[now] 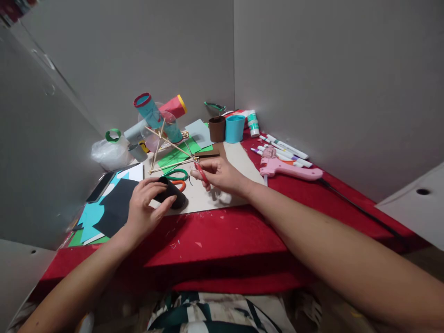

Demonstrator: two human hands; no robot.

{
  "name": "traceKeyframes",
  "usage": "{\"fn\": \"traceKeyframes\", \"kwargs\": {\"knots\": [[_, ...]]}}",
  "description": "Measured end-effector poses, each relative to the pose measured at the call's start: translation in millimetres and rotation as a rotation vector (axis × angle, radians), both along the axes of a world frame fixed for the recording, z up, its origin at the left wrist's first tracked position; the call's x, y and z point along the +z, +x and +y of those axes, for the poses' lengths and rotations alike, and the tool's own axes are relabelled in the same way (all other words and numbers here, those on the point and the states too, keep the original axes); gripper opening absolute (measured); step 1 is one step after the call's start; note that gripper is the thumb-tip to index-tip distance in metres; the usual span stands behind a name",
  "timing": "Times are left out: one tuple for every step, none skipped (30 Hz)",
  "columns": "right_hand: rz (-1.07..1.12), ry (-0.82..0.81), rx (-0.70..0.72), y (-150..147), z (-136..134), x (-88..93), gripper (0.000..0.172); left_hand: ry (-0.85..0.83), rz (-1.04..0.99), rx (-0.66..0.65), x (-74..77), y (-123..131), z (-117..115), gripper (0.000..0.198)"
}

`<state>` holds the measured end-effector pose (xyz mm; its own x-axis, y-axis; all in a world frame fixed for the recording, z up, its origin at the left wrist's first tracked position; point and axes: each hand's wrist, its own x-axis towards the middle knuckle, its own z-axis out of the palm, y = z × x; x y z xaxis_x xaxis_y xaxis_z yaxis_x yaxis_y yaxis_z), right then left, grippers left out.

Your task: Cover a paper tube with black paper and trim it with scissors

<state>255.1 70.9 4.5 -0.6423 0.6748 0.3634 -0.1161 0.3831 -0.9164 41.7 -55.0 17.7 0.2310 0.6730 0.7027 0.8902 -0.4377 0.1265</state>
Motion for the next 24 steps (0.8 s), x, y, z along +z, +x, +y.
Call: {"fn": "traceKeyframes", "kwargs": {"knots": [[0.003,-0.003,0.006,0.2,0.1,-0.2,0.052,0.019,0.005,-0.022,0.2,-1.5,-1.8,0.020],[0.008,-0.006,0.011,0.5,-0.1,-0.3,0.052,0.039,0.001,-0.047,-0.2,-4.0,-4.0,0.033],[0.013,-0.009,0.014,0.8,-0.6,-0.3,0.052,0.050,-0.008,-0.071,-1.3,-7.6,-6.2,0.046],[0.018,-0.012,0.016,1.1,-1.4,-0.2,0.052,0.044,-0.025,-0.089,-3.3,-12.0,-8.0,0.057],[0.022,-0.016,0.017,1.4,-2.6,0.2,0.052,0.018,-0.052,-0.101,-6.2,-16.8,-9.2,0.067],[0.026,-0.019,0.018,1.7,-3.9,0.6,0.052,-0.029,-0.090,-0.109,-9.8,-21.7,-9.5,0.075],[0.028,-0.023,0.021,2.0,-5.4,1.3,0.051,-0.094,-0.132,-0.113,-14.0,-26.1,-9.0,0.080],[0.029,-0.026,0.024,2.3,-6.8,2.0,0.051,-0.171,-0.171,-0.117,-18.3,-29.6,-7.8,0.085],[0.030,-0.029,0.029,2.7,-8.1,2.7,0.050,-0.248,-0.205,-0.126,-22.6,-31.9,-6.1,0.089],[0.030,-0.033,0.035,3.1,-9.0,3.4,0.049,-0.317,-0.235,-0.139,-26.5,-32.9,-4.3,0.094],[0.031,-0.037,0.040,3.6,-9.7,3.9,0.047,-0.370,-0.261,-0.154,-29.8,-32.7,-2.6,0.097],[0.033,-0.041,0.044,4.0,-10.1,4.2,0.046,-0.407,-0.284,-0.165,-32.5,-31.3,-1.3,0.100],[0.035,-0.046,0.048,4.4,-10.2,4.2,0.046,-0.432,-0.306,-0.170,-34.5,-29.1,-0.5,0.101],[0.037,-0.051,0.051,4.7,-10.2,4.0,0.045,-0.453,-0.329,-0.165,-35.8,-26.2,-0.3,0.101],[0.038,-0.056,0.055,4.8,-10.1,3.7,0.045,-0.476,-0.349,-0.151,-36.4,-23.0,-0.5,0.101],[0.040,-0.060,0.057,4.6,-10.1,3.2,0.045,-0.507,-0.368,-0.130,-36.4,-19.7,-1.0,0.100],[0.042,-0.063,0.059,4.2,-10.3,2.8,0.045,-0.546,-0.387,-0.109,-35.9,-16.4,-1.7,0.101],[0.044,-0.066,0.060,3.5,-10.7,2.6,0.046,-0.590,-0.408,-0.092,-35.2,-13.2,-2.2,0.102],[0.046,-0.067,0.060,2.5,-11.2,2.6,0.047,-0.625,-0.432,-0.078,-34.1,-10.2,-2.5,0.105],[0.046,-0.068,0.062,1.5,-12.0,2.7,0.048,-0.650,-0.457,-0.065,-33.1,-7.5,-2.5,0.108],[0.045,-0.067,0.066,0.4,-12.8,3.1,0.049,-0.665,-0.483,-0.056,-32.0,-4.9,-2.1,0.112],[0.042,-0.067,0.071,-0.6,-13.7,3.7,0.049,-0.672,-0.512,-0.050,-31.1,-2.5,-1.4,0.115],[0.038,-0.067,0.077,-1.4,-14.6,4.3,0.049,-0.676,-0.541,-0.046,-30.3,-0.1,-0.5,0.119],[0.035,-0.066,0.080,-1.9,-15.3,4.8,0.049,-0.682,-0.570,-0.044,-29.6,2.1,0.6,0.121]]}}
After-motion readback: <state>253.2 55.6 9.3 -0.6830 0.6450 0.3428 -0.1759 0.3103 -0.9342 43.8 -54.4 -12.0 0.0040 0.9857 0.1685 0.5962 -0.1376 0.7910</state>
